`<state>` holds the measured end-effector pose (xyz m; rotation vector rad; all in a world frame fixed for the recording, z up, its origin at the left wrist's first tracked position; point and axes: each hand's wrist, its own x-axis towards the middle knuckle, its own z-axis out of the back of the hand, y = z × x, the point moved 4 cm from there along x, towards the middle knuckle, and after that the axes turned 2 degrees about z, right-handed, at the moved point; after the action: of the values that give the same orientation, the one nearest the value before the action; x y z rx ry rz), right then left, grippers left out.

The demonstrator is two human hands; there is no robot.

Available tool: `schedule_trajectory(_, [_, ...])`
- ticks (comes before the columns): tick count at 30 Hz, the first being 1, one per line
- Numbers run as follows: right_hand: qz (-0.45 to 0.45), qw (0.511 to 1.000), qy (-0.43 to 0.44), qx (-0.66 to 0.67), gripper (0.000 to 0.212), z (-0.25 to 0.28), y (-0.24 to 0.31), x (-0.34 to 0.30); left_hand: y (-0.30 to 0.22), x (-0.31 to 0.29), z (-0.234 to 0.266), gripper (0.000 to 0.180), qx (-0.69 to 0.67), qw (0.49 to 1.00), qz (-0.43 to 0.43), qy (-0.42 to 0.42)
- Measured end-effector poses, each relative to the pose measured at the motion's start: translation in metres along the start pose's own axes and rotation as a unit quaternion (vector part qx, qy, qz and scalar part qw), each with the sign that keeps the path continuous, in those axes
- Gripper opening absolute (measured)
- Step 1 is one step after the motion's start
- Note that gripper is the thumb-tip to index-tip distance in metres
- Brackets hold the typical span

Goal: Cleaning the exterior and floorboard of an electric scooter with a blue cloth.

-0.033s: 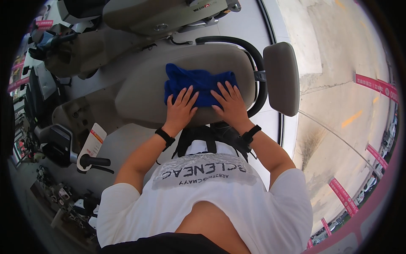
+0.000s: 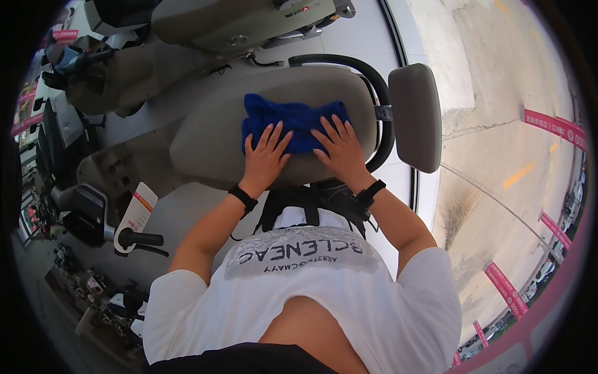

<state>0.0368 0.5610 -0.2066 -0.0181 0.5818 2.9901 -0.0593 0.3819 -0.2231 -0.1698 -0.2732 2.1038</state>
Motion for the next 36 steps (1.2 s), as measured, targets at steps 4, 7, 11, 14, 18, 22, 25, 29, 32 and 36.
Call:
schedule_trajectory(4, [0.003,0.999,-0.025,-0.039,0.046,0.008,-0.02,0.053,0.023,0.052,0.005,0.064,0.064,0.996,0.056,-0.009])
schedule_trajectory(7, [0.009,0.998,-0.037,-0.049,0.048,0.009,-0.024,0.072,0.035,0.065,0.002,0.064,0.032,0.999,0.035,-0.019])
schedule_trajectory(11, [0.01,0.997,-0.04,-0.063,0.051,0.006,-0.024,0.079,0.048,0.083,0.0,0.07,0.018,0.997,0.066,-0.019])
schedule_trajectory(14, [-0.004,0.995,-0.068,-0.068,0.051,0.011,-0.029,0.099,0.066,0.104,0.001,0.074,0.005,0.993,0.118,-0.005])
schedule_trajectory(18, [-0.008,0.997,-0.073,-0.037,0.045,0.02,-0.048,0.128,0.09,0.123,0.004,0.068,-0.079,0.99,0.104,0.051])
schedule_trajectory(22, [-0.077,0.986,-0.124,0.074,0.033,0.039,-0.059,0.137,0.121,0.128,0.005,0.044,-0.19,0.971,0.125,-0.08])
schedule_trajectory(25, [-0.058,0.996,-0.073,-0.007,0.019,0.039,-0.066,0.138,0.123,0.129,0.011,0.028,-0.159,0.96,0.229,0.021])
schedule_trajectory(29, [-0.035,0.991,-0.129,0.002,0.009,0.061,-0.058,0.127,0.101,0.113,0.054,0.022,-0.08,0.984,0.132,-0.093])
schedule_trajectory(32, [-0.024,0.983,-0.178,0.027,0.01,0.077,-0.043,0.096,0.073,0.071,0.072,0.019,-0.055,0.979,0.024,-0.197])
schedule_trajectory(36, [-0.044,0.994,-0.094,0.025,0.019,0.077,-0.026,0.048,0.04,0.023,0.064,0.015,-0.113,0.988,0.034,-0.098])
